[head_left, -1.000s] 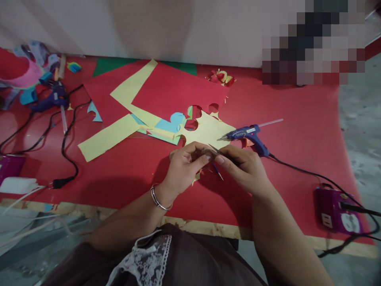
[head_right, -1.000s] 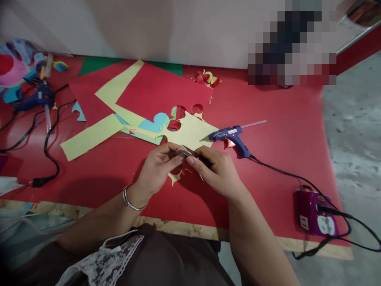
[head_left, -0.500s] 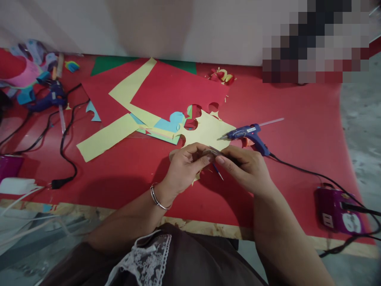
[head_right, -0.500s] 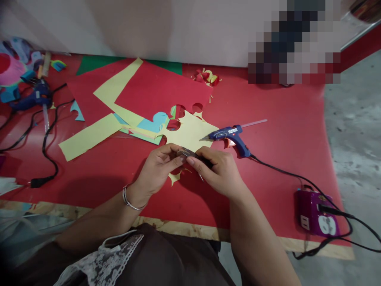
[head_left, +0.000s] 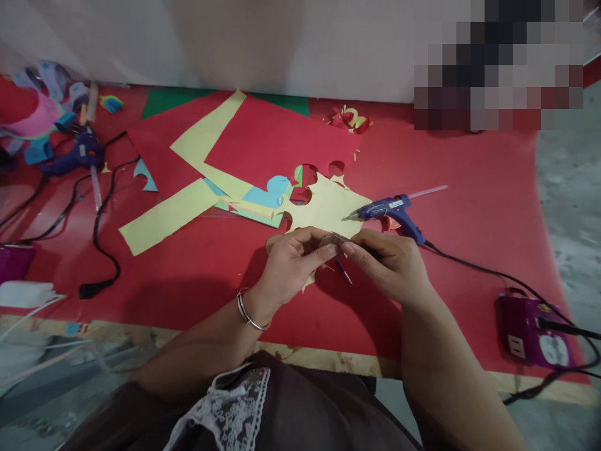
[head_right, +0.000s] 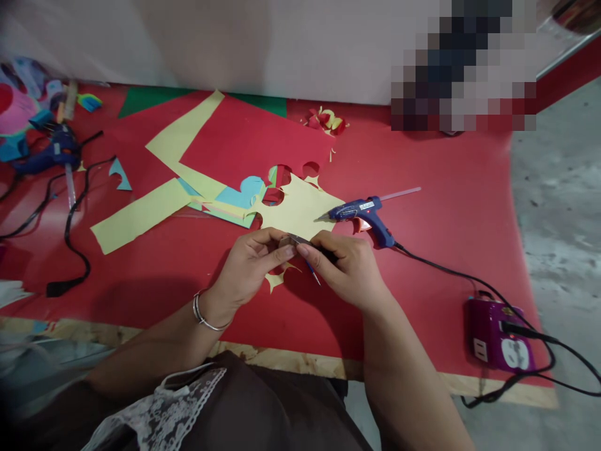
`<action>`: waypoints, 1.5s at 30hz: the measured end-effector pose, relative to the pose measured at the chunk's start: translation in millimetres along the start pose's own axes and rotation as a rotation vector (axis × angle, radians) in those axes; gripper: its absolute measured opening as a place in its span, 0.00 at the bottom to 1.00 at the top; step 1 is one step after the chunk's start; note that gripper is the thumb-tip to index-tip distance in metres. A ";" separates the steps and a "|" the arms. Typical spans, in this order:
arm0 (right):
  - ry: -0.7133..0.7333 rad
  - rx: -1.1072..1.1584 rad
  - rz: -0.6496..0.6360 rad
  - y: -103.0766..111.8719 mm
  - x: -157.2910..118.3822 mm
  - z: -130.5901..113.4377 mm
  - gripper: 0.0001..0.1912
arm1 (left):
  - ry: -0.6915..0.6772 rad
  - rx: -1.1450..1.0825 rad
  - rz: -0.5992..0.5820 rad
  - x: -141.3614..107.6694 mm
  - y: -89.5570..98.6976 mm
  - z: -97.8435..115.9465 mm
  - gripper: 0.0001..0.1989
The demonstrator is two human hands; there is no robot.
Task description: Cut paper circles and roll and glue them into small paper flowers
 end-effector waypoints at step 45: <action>-0.055 0.034 -0.092 4.9 1.8 -3.4 0.29 | 0.036 0.136 -0.198 3.4 8.5 17.6 0.13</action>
Point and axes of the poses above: each hand's wrist, its own x-axis towards the middle knuckle, its own y-axis out of the back of the hand, z = x × y, the point moved 1 cm from there along x, towards the middle knuckle, and after that the axes turned 6 degrees about -x, right-handed, at the moved point
